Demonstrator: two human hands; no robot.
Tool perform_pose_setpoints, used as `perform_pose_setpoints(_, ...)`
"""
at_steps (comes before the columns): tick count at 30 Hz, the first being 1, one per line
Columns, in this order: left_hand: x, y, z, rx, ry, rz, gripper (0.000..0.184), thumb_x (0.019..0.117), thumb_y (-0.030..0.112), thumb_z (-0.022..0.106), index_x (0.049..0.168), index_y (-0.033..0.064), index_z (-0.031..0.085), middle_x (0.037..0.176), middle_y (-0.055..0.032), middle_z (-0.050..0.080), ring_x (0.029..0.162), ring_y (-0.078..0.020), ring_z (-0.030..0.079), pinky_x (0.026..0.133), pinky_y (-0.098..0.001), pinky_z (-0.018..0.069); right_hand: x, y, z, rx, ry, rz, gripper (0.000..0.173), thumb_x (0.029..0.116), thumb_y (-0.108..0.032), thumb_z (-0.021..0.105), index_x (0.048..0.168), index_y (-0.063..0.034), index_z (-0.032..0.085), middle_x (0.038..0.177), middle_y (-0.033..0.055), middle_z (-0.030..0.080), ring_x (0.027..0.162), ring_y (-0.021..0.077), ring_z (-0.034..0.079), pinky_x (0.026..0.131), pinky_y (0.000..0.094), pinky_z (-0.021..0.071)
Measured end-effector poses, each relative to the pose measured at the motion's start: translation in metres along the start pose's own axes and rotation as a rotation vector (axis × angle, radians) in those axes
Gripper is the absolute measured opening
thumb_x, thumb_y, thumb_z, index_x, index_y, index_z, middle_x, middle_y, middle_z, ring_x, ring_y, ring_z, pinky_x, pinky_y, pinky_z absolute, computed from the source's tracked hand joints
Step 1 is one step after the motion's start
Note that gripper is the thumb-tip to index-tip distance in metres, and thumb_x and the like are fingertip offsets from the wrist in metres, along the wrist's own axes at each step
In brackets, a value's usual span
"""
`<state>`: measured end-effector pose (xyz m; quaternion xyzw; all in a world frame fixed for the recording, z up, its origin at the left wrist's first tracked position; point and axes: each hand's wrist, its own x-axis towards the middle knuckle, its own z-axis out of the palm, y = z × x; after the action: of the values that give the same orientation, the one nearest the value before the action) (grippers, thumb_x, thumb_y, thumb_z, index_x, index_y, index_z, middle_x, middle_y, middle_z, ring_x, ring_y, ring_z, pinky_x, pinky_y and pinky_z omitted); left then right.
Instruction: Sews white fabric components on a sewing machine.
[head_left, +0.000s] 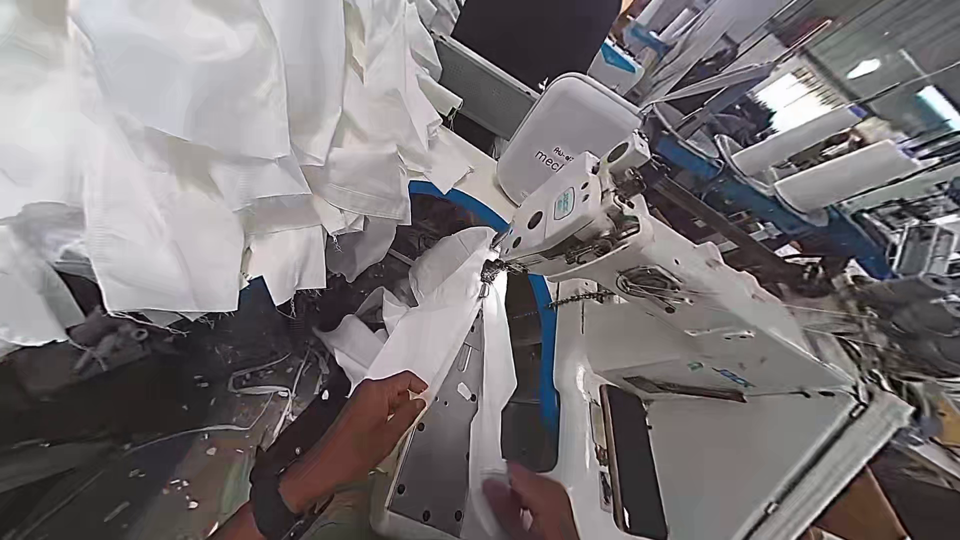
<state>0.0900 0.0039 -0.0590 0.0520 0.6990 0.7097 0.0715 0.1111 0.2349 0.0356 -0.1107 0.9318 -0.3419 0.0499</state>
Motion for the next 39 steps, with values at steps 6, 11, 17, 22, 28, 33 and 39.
perform_pose_setpoints(6, 0.002, 0.025, 0.009, 0.087, -0.144, 0.041, 0.034, 0.0999, 0.016, 0.058, 0.129, 0.0001, 0.065, 0.066, -0.0011, 0.058, 0.052, -0.0064, 0.050, 0.052, -0.0233, 0.0437, 0.015, -0.053, 0.011, -0.759, 0.005, -0.158, 0.017, 0.0909, -0.009, 0.062, 0.088, 0.0022, 0.074, 0.055, 0.0116, 0.062, 0.048, 0.0299, 0.065, 0.043, 0.0450, 0.0506)
perform_pose_setpoints(11, 0.028, 0.001, 0.018, -0.029, 0.025, 0.129, 0.027, 0.0996, 0.014, 0.053, 0.114, 0.0027, 0.073, 0.063, 0.0030, 0.059, 0.052, -0.0011, 0.048, 0.052, -0.0206, 0.0425, 0.046, -0.071, 0.034, -0.836, -0.108, -0.208, 0.006, 0.0828, -0.008, 0.067, 0.081, -0.0040, 0.072, 0.059, 0.0101, 0.063, 0.051, 0.0271, 0.066, 0.043, 0.0390, 0.0497)
perform_pose_setpoints(17, 0.046, -0.001, 0.011, 0.108, 0.049, 0.302, 0.028, 0.0997, 0.017, 0.053, 0.103, 0.0006, 0.075, 0.056, -0.0042, 0.057, 0.045, -0.0118, 0.050, 0.045, -0.0272, 0.0405, 0.061, -0.077, 0.023, -0.805, -0.186, -0.068, 0.014, 0.0900, -0.005, 0.061, 0.088, 0.0039, 0.072, 0.071, 0.0181, 0.068, 0.061, 0.0331, 0.070, 0.051, 0.0427, 0.0550)
perform_pose_setpoints(22, 0.051, -0.011, 0.019, 0.234, 0.180, 0.424, 0.030, 0.0972, 0.018, 0.053, 0.102, 0.0044, 0.079, 0.057, -0.0053, 0.063, 0.046, -0.0170, 0.059, 0.045, -0.0333, 0.0458, 0.074, -0.069, 0.028, -0.849, -0.087, -0.114, 0.013, 0.0878, -0.004, 0.063, 0.086, 0.0021, 0.074, 0.070, 0.0157, 0.068, 0.059, 0.0296, 0.070, 0.049, 0.0388, 0.0547)
perform_pose_setpoints(28, 0.084, -0.005, 0.022, 0.026, 0.115, 0.280, 0.031, 0.1005, 0.013, 0.052, 0.111, -0.0024, 0.076, 0.065, -0.0080, 0.066, 0.049, -0.0128, 0.056, 0.050, -0.0293, 0.0468, 0.077, -0.025, 0.030, -0.726, 0.050, -0.148, 0.024, 0.0860, -0.007, 0.055, 0.093, 0.0025, 0.076, 0.074, 0.0133, 0.070, 0.062, 0.0273, 0.070, 0.052, 0.0395, 0.0548)
perform_pose_setpoints(33, 0.079, 0.005, 0.021, 0.191, 0.071, 0.314, 0.031, 0.0981, 0.012, 0.052, 0.111, -0.0017, 0.076, 0.060, -0.0094, 0.063, 0.050, -0.0220, 0.060, 0.050, -0.0401, 0.0489, 0.072, -0.027, 0.026, -0.672, 0.177, -0.227, 0.021, 0.0833, -0.008, 0.056, 0.082, 0.0031, 0.073, 0.066, 0.0127, 0.065, 0.055, 0.0212, 0.063, 0.051, 0.0303, 0.0503)
perform_pose_setpoints(39, 0.092, -0.013, 0.021, -0.031, 0.011, 0.351, 0.024, 0.0914, 0.005, 0.054, 0.069, -0.0007, 0.062, 0.056, -0.0084, 0.054, 0.051, -0.0167, 0.053, 0.051, -0.0344, 0.0414, 0.122, -0.029, 0.042, -0.862, 0.159, -0.493, 0.022, 0.0857, -0.017, 0.055, 0.074, -0.0047, 0.069, 0.062, 0.0066, 0.061, 0.051, 0.0199, 0.064, 0.041, 0.0312, 0.0469)
